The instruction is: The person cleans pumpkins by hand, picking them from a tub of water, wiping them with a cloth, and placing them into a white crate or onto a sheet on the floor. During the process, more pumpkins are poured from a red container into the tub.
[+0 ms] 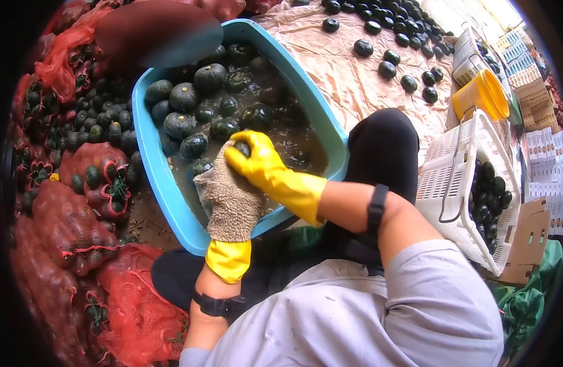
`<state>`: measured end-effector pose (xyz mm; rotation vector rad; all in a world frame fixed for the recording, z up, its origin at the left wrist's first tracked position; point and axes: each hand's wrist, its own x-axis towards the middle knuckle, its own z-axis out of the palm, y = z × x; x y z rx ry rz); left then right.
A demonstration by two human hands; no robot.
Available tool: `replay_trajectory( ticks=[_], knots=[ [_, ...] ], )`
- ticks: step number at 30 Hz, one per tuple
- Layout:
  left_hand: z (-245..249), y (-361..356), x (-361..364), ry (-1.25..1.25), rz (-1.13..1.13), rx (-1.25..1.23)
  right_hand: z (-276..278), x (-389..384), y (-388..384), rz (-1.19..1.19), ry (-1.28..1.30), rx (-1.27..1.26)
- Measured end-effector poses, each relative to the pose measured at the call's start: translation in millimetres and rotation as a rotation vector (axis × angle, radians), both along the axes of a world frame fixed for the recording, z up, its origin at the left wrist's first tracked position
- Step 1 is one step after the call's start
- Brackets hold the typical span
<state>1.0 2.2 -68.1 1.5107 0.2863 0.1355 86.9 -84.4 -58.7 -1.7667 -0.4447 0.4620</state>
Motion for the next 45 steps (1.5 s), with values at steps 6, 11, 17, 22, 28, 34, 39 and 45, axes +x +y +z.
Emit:
replay_trajectory(
  ticks=[6, 11, 17, 22, 28, 34, 39, 45],
  knots=[
    [50.2, 0.2, -2.5, 0.064, 0.029, 0.290, -10.6, -17.5, -9.1, -0.025, -0.506, 0.139],
    [5.9, 12.6, -2.5, -0.172, 0.062, -0.005, 14.2, -15.2, -19.3, 0.284, -0.335, 0.218],
    [41.7, 28.3, -8.4, -0.060, 0.056, 0.870, 2.7, -26.7, 4.9, 0.035, -0.778, 0.242],
    [24.9, 24.6, -17.3, -0.270, 0.250, 0.782, 35.5, -27.5, 0.5, 0.076, 0.418, 0.497],
    [52.3, 28.0, -14.3, -0.186, 0.368, 0.736, 39.9, -2.7, -12.8, 0.452, -0.445, -0.171],
    [28.3, 37.2, -18.7, -0.318, 0.371, 0.814, 24.0, -25.1, -6.3, 0.201, 0.402, 0.195],
    [32.7, 25.3, -9.3, -0.249, 0.482, 0.799, 18.5, -9.3, -4.0, 0.270, -0.580, -0.065],
    [10.5, 40.7, -19.9, -0.182, 0.331, 0.826, 51.1, -22.5, -15.2, 0.275, 0.384, -0.001]
  ],
)
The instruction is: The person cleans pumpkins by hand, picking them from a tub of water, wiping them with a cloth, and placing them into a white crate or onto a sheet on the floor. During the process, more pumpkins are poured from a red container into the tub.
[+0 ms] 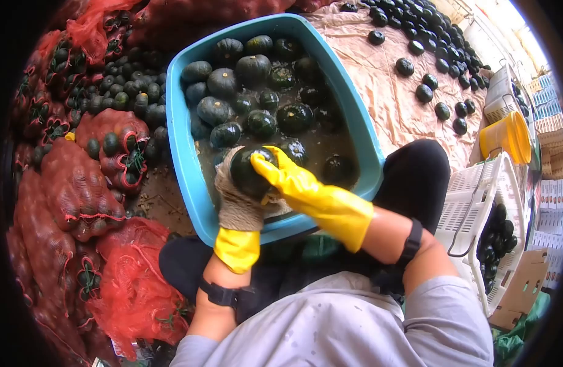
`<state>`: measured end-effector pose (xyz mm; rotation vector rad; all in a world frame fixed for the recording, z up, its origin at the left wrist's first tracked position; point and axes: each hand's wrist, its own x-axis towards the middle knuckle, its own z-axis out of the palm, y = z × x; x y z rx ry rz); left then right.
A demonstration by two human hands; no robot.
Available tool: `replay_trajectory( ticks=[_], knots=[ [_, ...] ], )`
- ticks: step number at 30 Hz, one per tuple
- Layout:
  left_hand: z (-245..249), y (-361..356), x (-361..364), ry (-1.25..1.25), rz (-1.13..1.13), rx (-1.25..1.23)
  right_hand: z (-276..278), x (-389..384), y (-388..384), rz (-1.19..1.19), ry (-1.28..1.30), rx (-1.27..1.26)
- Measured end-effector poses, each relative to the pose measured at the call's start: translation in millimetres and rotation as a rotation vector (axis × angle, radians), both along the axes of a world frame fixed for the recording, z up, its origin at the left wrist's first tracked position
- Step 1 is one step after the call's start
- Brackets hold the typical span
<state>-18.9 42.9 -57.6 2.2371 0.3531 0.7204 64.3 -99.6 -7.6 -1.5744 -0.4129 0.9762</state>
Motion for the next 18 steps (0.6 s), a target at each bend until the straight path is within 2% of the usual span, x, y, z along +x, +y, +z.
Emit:
replay_trajectory(
  ticks=[1, 2, 3, 5, 6, 7, 9, 10, 11, 12, 14, 15, 17, 18],
  knots=[
    [-14.5, -8.0, 4.4, -0.011, 0.094, 0.021, -18.6, -5.9, 8.3, -0.157, 0.052, 0.119],
    [10.2, -26.8, 6.2, -0.103, 0.145, -0.355, -37.1, -11.8, 16.7, -0.302, 0.091, 0.248],
    [20.1, -28.6, 9.2, -0.106, 0.139, -0.240, -37.1, -5.3, 12.7, -0.237, -0.149, 0.182],
    [29.5, -21.4, 9.9, -0.127, 0.069, -0.055, -35.7, 3.4, 6.3, -0.050, -1.032, 0.062],
    [31.4, -14.6, 7.4, -0.121, -0.005, -0.112, -18.4, 1.5, 2.4, 0.161, -0.767, -0.029],
    [33.2, -7.8, 4.9, -0.112, -0.077, -0.172, -24.7, 1.8, -2.1, 0.150, -0.870, 0.126],
    [41.2, 5.1, 0.7, -0.054, -0.197, -0.329, -19.4, 6.7, -5.0, 0.153, -0.838, 0.260],
    [51.9, 9.0, -5.9, 0.076, -0.168, -0.037, -19.1, 3.9, -6.3, 0.116, -0.727, 0.201],
    [30.1, 3.9, -8.3, -0.054, -0.027, 0.027, -16.0, 7.2, -3.0, 0.087, -0.411, 0.206],
    [23.6, -1.4, -2.6, -0.086, 0.005, -0.032, -29.3, 9.5, -0.9, 0.037, -0.318, 0.238],
    [21.3, -18.6, 9.2, 0.018, 0.130, -0.137, -53.8, 14.8, 4.9, -0.122, 0.045, 0.221],
    [28.2, -26.8, 10.9, 0.030, 0.185, -0.147, -58.0, 9.3, 20.5, -0.285, -0.135, 0.033],
    [27.9, -32.6, 2.0, 0.081, 0.164, 0.054, -110.1, 13.6, 27.0, -0.513, -0.769, -0.030],
    [28.6, -32.8, 0.0, 0.097, 0.153, 0.068, -78.2, 3.9, 21.8, -0.508, -0.716, 0.026]
  ],
)
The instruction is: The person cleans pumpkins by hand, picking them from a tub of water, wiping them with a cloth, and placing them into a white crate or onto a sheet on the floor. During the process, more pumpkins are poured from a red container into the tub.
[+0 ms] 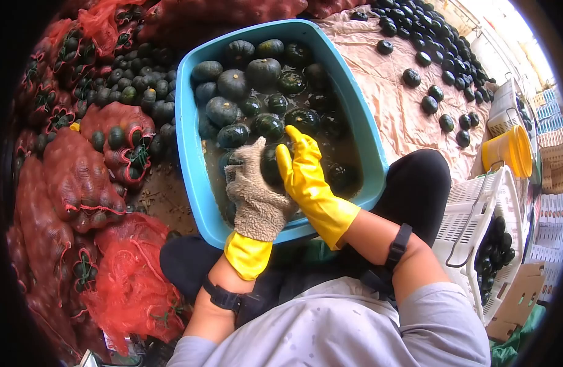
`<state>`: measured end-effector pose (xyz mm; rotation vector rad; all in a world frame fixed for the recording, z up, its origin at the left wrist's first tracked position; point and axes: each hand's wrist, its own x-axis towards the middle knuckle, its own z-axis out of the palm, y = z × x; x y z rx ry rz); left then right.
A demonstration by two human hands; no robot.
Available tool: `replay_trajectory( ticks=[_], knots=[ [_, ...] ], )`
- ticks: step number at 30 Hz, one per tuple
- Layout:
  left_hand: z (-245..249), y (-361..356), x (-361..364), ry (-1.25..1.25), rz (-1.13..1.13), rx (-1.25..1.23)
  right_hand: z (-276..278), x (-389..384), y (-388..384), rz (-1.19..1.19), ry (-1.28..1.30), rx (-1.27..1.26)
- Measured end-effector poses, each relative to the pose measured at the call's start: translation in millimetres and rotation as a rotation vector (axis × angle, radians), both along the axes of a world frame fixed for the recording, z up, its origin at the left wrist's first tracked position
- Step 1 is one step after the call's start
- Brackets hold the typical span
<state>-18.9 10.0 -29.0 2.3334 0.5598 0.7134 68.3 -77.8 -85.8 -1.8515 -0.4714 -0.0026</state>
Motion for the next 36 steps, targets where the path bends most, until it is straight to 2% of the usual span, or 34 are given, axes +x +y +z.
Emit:
replay_trajectory(
  ticks=[1, 3, 4, 5, 6, 7, 8, 9, 11, 13, 15, 16, 17, 18, 20, 22, 24, 26, 27, 28, 30, 32, 33, 35, 36],
  knots=[
    [0.7, -0.2, -2.0, 0.017, -0.012, 0.012, 30.6, -7.3, -0.5, 0.127, -0.165, -0.116],
    [3.2, -1.2, -0.5, 0.011, -0.032, -0.142, 11.8, -9.7, -1.0, 0.155, -0.219, -0.121],
    [5.0, -1.7, 2.5, 0.005, -0.042, -0.219, 10.0, -11.8, -9.0, 0.180, -0.068, -0.121],
    [5.8, -1.3, 5.6, -0.001, -0.052, -0.296, 3.9, -19.0, -10.6, 0.173, -0.021, -0.075],
    [3.3, 6.3, 9.9, 0.076, -0.046, -0.237, -3.0, -20.9, -11.9, 0.241, 0.300, 0.184],
    [4.8, 14.2, 1.8, 0.066, -0.173, -0.192, -9.6, -23.4, -14.8, 0.304, 0.625, 0.443],
    [-7.5, 19.6, 4.0, 0.173, -0.096, -0.249, 11.6, -16.3, -20.3, 0.359, 0.732, 0.441],
    [-22.1, 21.4, 7.7, 0.159, -0.040, -0.258, 8.9, -12.9, -20.4, 0.348, 1.034, 0.686],
    [-47.1, 22.6, 10.9, 0.005, 0.092, -0.228, 14.3, 8.6, -32.3, 0.439, 1.519, 0.843],
    [-50.1, 27.0, 15.3, -0.029, 0.157, -0.202, 34.0, 17.3, -29.1, 0.432, 1.391, 0.814],
    [-19.0, 30.4, 9.0, 0.141, 0.086, -0.107, 58.2, 35.1, -37.9, 0.442, 1.329, 0.878],
    [-0.1, 30.5, 6.5, 0.319, -0.010, 0.041, 69.6, 49.2, -52.7, 0.486, 1.284, 0.963],
    [12.0, 28.9, 6.3, 0.600, -0.152, 0.387, 91.3, 58.2, -69.0, 0.408, 0.993, 0.939],
    [24.0, 27.2, 5.9, 0.777, -0.324, 0.757, 104.5, 71.2, -97.2, 0.459, 0.937, 1.078],
    [37.2, 26.8, 5.3, 0.828, -0.520, 0.714, 130.2, 107.4, -181.1, 0.428, 0.627, 1.343],
    [40.9, 25.8, 10.1, 0.860, -0.546, 0.486, 159.8, 135.2, -293.7, 0.326, 0.346, 1.713],
    [41.4, 24.4, 13.3, 0.901, -0.526, 0.355, 211.1, 113.9, -334.0, 0.045, 0.271, 1.949],
    [43.5, 22.8, 15.0, 0.939, -0.507, 0.317, 221.9, 115.7, -346.1, -0.229, 0.145, 1.592],
    [46.0, 21.6, 15.5, 0.956, -0.499, 0.334, 215.2, 116.7, -331.5, -0.224, 0.109, 1.366],
    [48.5, 19.5, 16.3, 0.972, -0.495, 0.366, 195.9, 116.5, -299.2, -0.124, 0.059, 1.058],
    [57.6, 14.4, 20.4, 0.989, -0.504, 0.517, 144.5, 114.0, -222.8, 0.051, -0.085, 0.250],
    [63.4, 11.4, 21.1, 1.001, -0.507, 0.707, 170.0, 84.8, -147.2, 0.403, 0.256, -0.472],
    [64.5, 11.6, 19.6, 1.009, -0.505, 0.801, 130.0, 100.3, -117.0, 0.603, -0.002, -0.916],
    [40.7, 21.0, 18.5, 0.990, -0.447, 0.826, 28.8, 116.9, -85.9, 1.020, -0.225, -1.390],
    [-4.8, 35.2, 22.2, 0.960, -0.390, 0.759, 8.6, 109.3, -83.3, 0.963, -0.253, -1.433]
  ],
)
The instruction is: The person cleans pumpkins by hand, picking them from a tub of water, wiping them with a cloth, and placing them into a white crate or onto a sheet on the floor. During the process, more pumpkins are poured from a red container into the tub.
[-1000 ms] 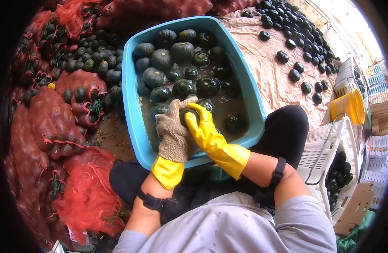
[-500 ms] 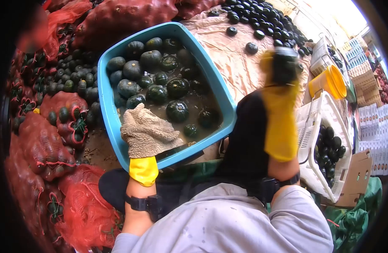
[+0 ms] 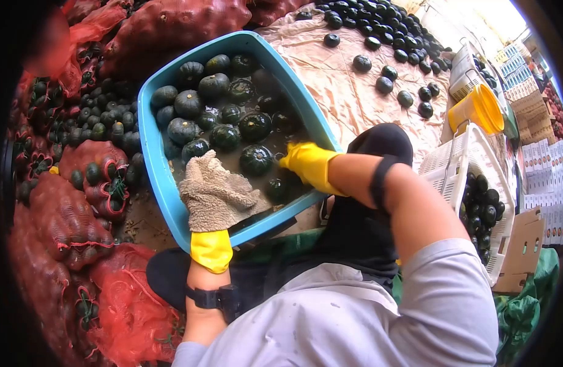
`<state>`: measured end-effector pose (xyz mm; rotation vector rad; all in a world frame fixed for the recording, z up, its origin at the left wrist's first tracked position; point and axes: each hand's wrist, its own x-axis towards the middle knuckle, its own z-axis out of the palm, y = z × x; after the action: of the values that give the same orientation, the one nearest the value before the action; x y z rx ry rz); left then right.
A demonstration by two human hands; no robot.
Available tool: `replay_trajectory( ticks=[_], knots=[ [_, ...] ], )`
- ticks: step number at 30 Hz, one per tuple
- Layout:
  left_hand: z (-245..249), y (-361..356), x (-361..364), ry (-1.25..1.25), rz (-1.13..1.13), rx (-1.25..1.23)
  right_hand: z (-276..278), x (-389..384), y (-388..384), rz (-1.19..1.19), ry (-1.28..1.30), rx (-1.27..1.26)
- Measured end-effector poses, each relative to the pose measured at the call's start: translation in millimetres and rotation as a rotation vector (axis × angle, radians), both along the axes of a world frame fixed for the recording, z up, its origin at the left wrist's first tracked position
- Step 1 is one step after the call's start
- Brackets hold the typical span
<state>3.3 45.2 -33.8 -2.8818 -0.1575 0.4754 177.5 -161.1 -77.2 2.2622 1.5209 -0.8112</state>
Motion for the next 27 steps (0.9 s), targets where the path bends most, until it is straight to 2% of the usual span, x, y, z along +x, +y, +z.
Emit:
replay_trajectory(
  ticks=[1, 3, 4, 6, 8, 10, 11, 12, 13, 14, 15, 16, 17, 18, 19, 20, 21, 23, 25, 27],
  knots=[
    [2.3, -1.2, 1.0, -0.003, 0.000, 0.044, -16.5, -8.3, 2.0, -0.022, -0.063, -0.011],
    [6.8, -3.7, 2.8, -0.007, 0.002, 0.132, -53.5, 4.5, 9.8, -0.106, 0.081, -0.139],
    [-17.8, 2.9, 6.3, -0.016, -0.013, 0.145, -66.8, 5.7, 9.2, -0.308, 0.185, -0.103],
    [-6.5, -2.5, -0.1, -0.047, 0.015, 0.135, -86.8, 6.3, 9.6, -0.724, 0.377, 0.025],
    [16.0, -10.4, -2.9, -0.032, 0.047, 0.104, -93.0, 13.5, 0.2, -0.413, 0.299, 0.071],
    [-9.1, -1.3, 0.9, 0.003, 0.050, 0.121, -16.9, -2.2, -0.8, -0.639, 0.366, 0.151],
    [-21.7, 3.2, 2.8, 0.020, 0.051, 0.129, 4.0, -7.6, -5.2, -0.762, 0.393, 0.225],
    [-14.3, 4.1, 11.6, 0.138, 0.104, 0.086, 40.3, -11.6, 0.3, -0.888, 0.517, 0.224],
    [-12.3, 2.3, 13.1, 0.133, 0.163, 0.001, 64.9, -10.3, 7.2, -1.013, 0.638, 0.225],
    [-10.8, 0.6, 14.5, 0.126, 0.222, -0.083, 50.7, -4.5, 3.8, -1.040, 0.906, 0.394],
    [-11.4, -3.4, 10.4, -0.003, 0.288, -0.207, 23.8, 5.5, -3.5, -1.048, 1.176, 0.565],
    [-11.7, -6.1, 6.7, -0.136, 0.354, -0.327, -11.5, 8.8, -19.4, -0.574, 1.066, 0.974],
    [-11.0, -5.8, 5.4, -0.271, 0.419, -0.442, -4.1, -0.7, -14.0, -0.564, 1.101, 0.965],
    [6.3, -2.1, 7.5, -0.364, 0.174, -0.453, 17.4, -13.8, -4.0, -0.553, 1.137, 0.956],
    [23.2, 0.5, 9.0, -0.451, -0.073, -0.457, 38.5, -26.4, 11.5, -0.720, 1.538, 0.868],
    [5.6, -7.3, 3.1, -0.704, 0.016, -0.609, 59.7, -39.0, 27.0, -0.943, 1.899, 0.748],
    [-12.4, -15.4, -4.7, -0.961, 0.101, -0.757, 52.5, -60.3, 37.8, -0.923, 1.330, 1.005],
    [1.4, -25.1, -8.2, -1.140, 0.185, -0.948, 44.2, -103.7, 61.5, -0.624, 0.787, 1.199],
    [-8.9, -35.0, -6.8, -1.110, 0.279, -1.116, 36.0, -104.7, 71.7, -0.646, 0.481, 1.173],
    [-23.9, -44.7, 4.3, -0.631, 0.234, -0.413, 25.7, -83.8, 85.6, -0.836, 0.439, 1.237]
  ],
)
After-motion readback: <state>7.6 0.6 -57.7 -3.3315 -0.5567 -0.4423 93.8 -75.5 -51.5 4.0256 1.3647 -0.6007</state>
